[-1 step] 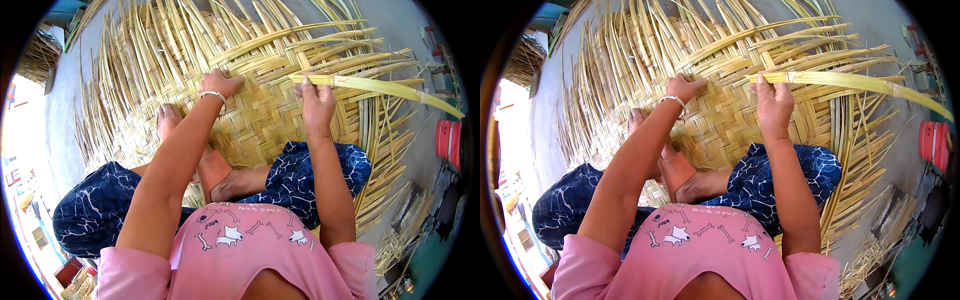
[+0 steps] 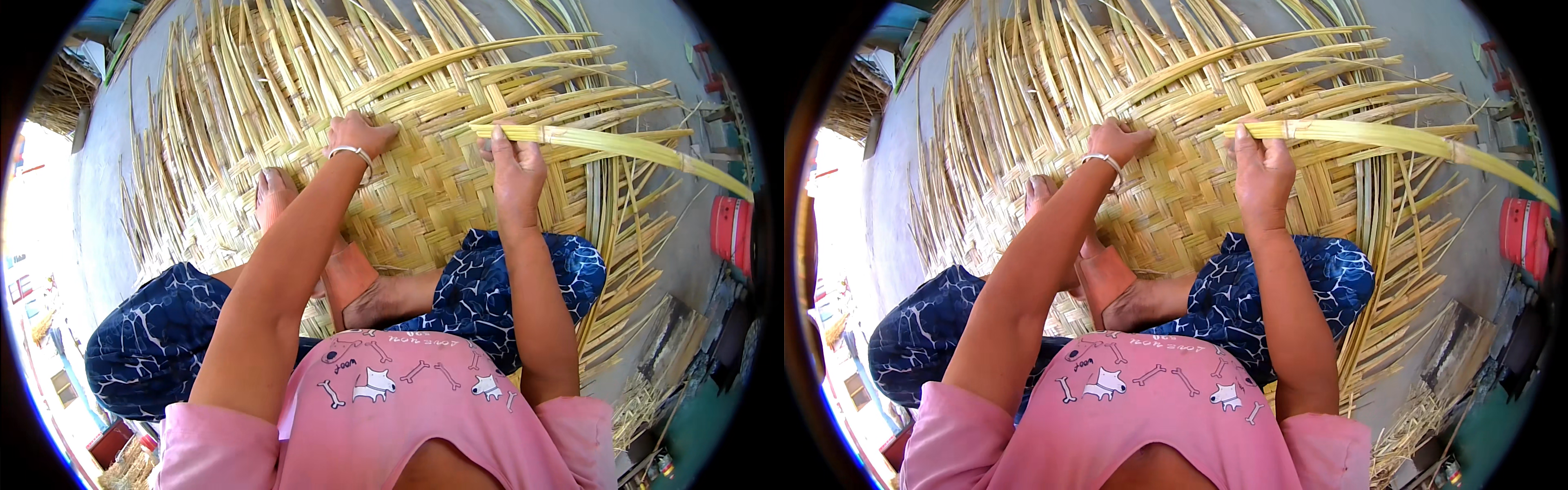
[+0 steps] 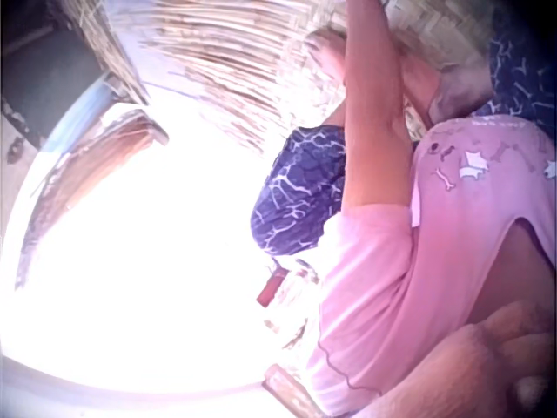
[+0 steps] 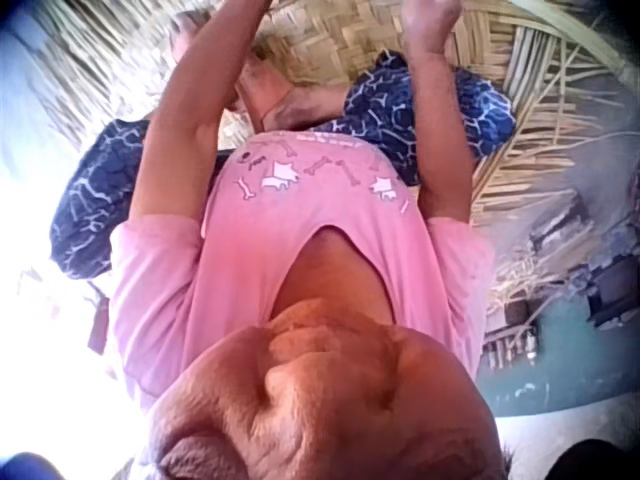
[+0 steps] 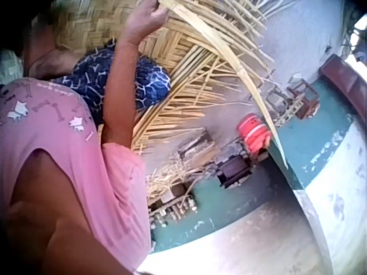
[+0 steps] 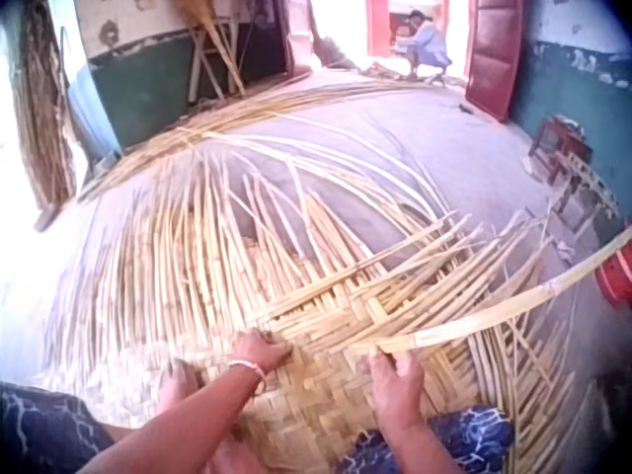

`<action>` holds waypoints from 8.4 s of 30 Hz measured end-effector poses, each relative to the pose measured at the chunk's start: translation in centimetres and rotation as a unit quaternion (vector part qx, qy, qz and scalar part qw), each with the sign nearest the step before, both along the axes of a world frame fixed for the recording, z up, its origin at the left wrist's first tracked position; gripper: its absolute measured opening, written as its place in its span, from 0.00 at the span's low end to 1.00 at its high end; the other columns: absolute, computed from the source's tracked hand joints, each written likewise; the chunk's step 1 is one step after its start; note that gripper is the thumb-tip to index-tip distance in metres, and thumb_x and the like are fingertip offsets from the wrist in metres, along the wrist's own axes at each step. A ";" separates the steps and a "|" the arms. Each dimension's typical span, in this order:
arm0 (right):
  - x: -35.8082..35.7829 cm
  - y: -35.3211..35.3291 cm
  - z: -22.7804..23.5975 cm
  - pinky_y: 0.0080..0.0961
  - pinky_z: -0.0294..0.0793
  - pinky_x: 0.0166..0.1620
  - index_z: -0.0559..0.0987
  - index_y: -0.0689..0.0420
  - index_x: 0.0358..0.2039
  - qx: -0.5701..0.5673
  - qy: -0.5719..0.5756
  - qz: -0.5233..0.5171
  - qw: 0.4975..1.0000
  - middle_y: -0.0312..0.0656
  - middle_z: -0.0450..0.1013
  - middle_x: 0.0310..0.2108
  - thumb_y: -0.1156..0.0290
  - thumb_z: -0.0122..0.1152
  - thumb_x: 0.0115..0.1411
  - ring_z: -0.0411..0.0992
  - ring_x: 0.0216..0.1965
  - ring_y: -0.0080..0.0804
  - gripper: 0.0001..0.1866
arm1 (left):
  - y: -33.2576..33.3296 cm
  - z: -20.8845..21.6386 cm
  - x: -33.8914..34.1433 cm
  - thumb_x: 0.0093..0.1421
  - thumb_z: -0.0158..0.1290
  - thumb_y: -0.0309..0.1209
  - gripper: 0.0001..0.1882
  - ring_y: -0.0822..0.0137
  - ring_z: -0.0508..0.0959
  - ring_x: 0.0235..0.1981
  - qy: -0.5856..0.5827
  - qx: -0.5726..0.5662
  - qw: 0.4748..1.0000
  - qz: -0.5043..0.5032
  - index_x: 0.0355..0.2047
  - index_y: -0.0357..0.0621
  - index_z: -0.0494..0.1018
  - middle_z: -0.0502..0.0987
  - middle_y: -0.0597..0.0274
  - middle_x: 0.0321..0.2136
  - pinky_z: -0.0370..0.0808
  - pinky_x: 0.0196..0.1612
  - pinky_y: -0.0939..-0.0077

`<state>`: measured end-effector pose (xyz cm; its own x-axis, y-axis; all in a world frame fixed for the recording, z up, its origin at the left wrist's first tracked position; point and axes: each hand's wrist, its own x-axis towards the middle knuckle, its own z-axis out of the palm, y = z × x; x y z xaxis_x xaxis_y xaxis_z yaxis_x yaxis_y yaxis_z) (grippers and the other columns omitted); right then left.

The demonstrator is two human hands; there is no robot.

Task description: The person sits on the floor and weaves a large mat using dried palm leaves. They interlace the leaves by hand, adjusting and tightening the weave as they work.

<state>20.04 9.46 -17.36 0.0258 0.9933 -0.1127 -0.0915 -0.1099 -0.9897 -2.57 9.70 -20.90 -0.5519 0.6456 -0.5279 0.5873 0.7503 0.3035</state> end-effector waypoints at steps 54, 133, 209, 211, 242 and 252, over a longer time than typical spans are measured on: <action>-2.4 -1.0 -1.6 0.20 0.75 0.37 0.76 0.58 0.38 -0.268 -0.011 0.279 0.922 0.37 0.76 0.35 0.60 0.50 0.67 0.75 0.33 0.23 0.14 | 11.6 4.9 -4.6 0.59 0.55 0.44 0.20 0.55 0.78 0.28 0.113 0.017 0.838 -0.534 0.40 0.38 0.78 0.79 0.50 0.27 0.74 0.41 0.62; -12.2 24.2 2.8 0.24 0.77 0.39 0.76 0.63 0.44 -0.130 0.044 0.389 0.911 0.47 0.76 0.40 0.73 0.57 0.60 0.75 0.33 0.28 0.12 | 4.1 -1.2 -4.0 0.61 0.52 0.36 0.12 0.59 0.78 0.32 -0.157 0.338 0.925 -0.072 0.41 0.45 0.78 0.79 0.58 0.32 0.74 0.38 0.69; -20.1 29.5 -2.8 0.27 0.77 0.42 0.75 0.59 0.42 -0.144 -0.054 0.416 0.896 0.38 0.76 0.36 0.71 0.66 0.55 0.74 0.35 0.24 0.15 | 3.0 -4.8 -9.2 0.60 0.55 0.40 0.15 0.64 0.74 0.21 -0.197 0.317 0.927 0.037 0.28 0.38 0.73 0.74 0.57 0.20 0.72 0.28 0.71; -18.6 29.5 -2.6 0.36 0.80 0.43 0.73 0.61 0.47 -0.179 0.052 0.423 0.887 0.43 0.77 0.36 0.76 0.63 0.56 0.77 0.36 0.30 0.18 | 2.9 -2.7 -7.9 0.62 0.55 0.37 0.13 0.68 0.75 0.22 -0.112 0.328 0.937 -0.032 0.32 0.38 0.75 0.74 0.59 0.20 0.73 0.28 0.73; -5.9 17.3 -2.7 0.24 0.75 0.35 0.79 0.58 0.43 -0.020 -0.326 0.181 0.927 0.42 0.79 0.34 0.73 0.56 0.60 0.77 0.32 0.29 0.11 | -2.5 -3.9 -3.4 0.65 0.43 0.46 0.31 0.61 0.53 0.68 0.164 0.261 0.906 -0.290 0.63 0.44 0.59 0.55 0.58 0.66 0.46 0.69 0.62; -7.4 14.6 -1.4 0.35 0.73 0.41 0.79 0.53 0.42 0.044 -0.470 0.201 0.858 0.50 0.78 0.34 0.62 0.58 0.58 0.76 0.35 0.44 0.14 | -2.7 -4.2 -3.2 0.68 0.35 0.49 0.32 0.64 0.47 0.70 0.194 0.214 0.902 -0.320 0.67 0.46 0.52 0.51 0.62 0.68 0.41 0.70 0.63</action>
<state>12.60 24.09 -18.79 -0.2823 0.9468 -0.1546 0.7804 0.1329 -0.6110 -5.78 6.95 -25.09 -0.0828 0.9966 -0.0024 0.9831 0.0821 0.1636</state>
